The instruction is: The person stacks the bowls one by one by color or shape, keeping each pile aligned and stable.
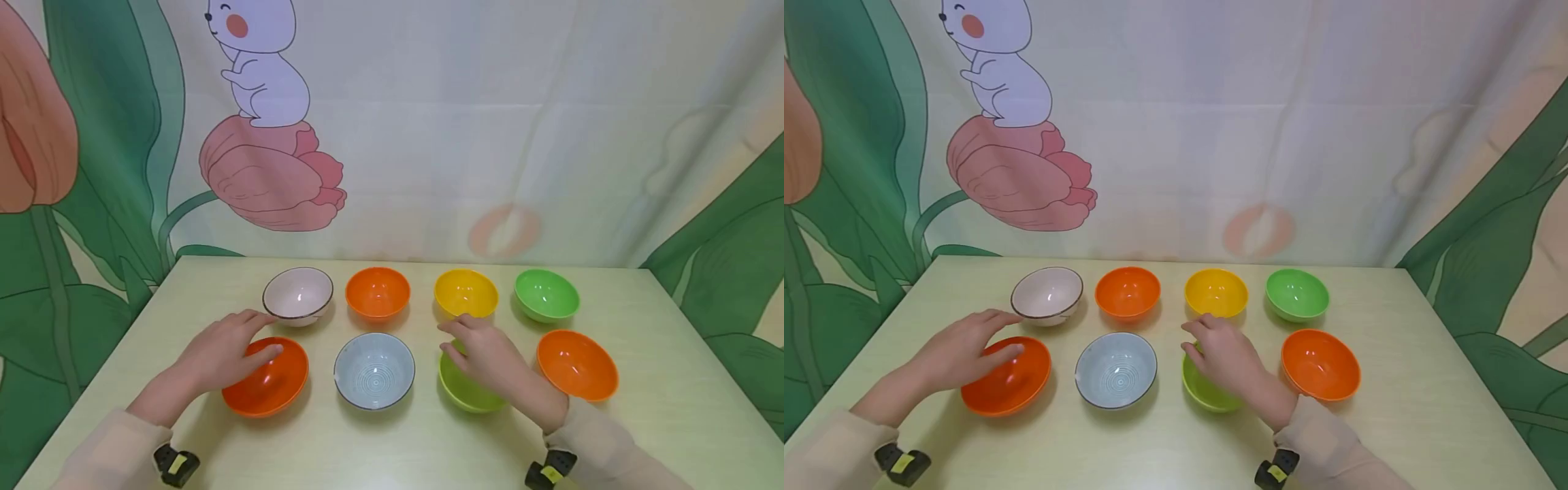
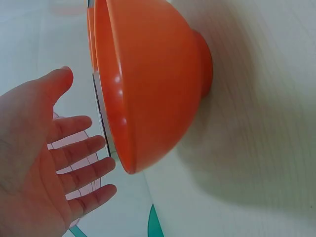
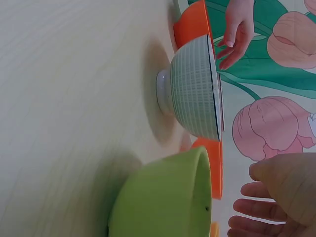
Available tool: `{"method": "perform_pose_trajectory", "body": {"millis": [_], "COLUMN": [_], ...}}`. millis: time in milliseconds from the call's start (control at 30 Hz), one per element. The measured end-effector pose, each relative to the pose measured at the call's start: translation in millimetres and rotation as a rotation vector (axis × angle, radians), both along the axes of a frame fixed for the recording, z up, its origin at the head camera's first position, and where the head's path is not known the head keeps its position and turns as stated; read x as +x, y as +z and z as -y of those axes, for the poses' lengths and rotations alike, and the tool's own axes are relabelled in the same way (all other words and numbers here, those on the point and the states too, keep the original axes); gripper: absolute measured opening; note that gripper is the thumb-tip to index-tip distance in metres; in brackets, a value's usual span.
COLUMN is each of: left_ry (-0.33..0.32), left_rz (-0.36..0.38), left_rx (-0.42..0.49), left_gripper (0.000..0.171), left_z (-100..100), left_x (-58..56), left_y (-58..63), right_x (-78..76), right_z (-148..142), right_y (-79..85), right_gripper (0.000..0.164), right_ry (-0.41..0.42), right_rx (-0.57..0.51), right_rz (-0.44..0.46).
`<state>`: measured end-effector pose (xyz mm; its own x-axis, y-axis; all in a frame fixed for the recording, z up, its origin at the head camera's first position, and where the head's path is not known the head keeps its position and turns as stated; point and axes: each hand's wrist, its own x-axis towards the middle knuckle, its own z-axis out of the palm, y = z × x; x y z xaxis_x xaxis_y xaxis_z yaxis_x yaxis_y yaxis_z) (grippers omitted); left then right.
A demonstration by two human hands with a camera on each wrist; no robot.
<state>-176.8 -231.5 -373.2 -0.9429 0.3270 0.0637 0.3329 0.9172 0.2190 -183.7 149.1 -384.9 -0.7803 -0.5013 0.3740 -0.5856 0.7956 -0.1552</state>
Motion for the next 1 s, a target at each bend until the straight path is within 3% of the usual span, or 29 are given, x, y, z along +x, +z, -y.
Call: {"method": "perform_pose_trajectory", "body": {"millis": [567, 1000], "left_ry": [0.036, 0.046], "left_rz": [-0.002, 0.01], "left_rx": [0.01, 0.022], "left_gripper": [0.038, 0.031], "left_z": [4, 3], "left_x": [2.4, 0.3], "left_y": [-11.9, -11.2], "right_x": [6.8, 4.6], "right_z": [33, 50], "right_y": [-9.2, -10.2], "right_gripper": [0.03, 0.033], "right_ry": [0.018, -0.021], "right_rx": [-0.037, -0.125], "right_rz": [0.121, 0.27]}}
